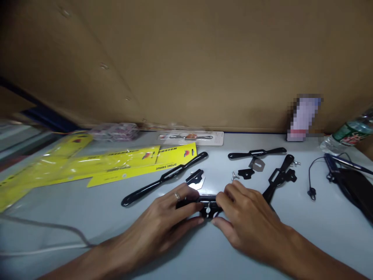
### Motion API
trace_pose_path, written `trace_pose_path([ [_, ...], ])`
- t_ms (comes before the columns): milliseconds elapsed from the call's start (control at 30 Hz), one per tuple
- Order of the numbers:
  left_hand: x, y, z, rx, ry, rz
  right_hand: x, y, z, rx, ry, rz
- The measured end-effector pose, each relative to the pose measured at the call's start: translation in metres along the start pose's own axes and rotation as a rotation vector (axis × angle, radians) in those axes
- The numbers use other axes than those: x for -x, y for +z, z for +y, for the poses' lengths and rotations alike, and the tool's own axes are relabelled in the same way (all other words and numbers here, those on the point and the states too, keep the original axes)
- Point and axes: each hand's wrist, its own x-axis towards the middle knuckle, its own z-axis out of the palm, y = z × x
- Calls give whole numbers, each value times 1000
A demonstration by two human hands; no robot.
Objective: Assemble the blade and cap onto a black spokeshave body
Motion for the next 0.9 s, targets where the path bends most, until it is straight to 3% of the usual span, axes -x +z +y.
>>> trace_pose_path([
  [133,-1,-1,-2,102,-20,8,-2,-2,3,-105,-82,78],
  [333,-1,-6,-2,162,-64,-28,-5,2,6,-105,-199,46],
  [600,-1,-4,-3,233,-183,30,-8,-7,6,-256,-96,-62],
  [800,2,-2,-6,110,-215,-17,-10,-11,8,-262,-150,-79],
  [900,1,-2,-7,-24,-203,-67,-6,-8,8,-142,-215,-41],
])
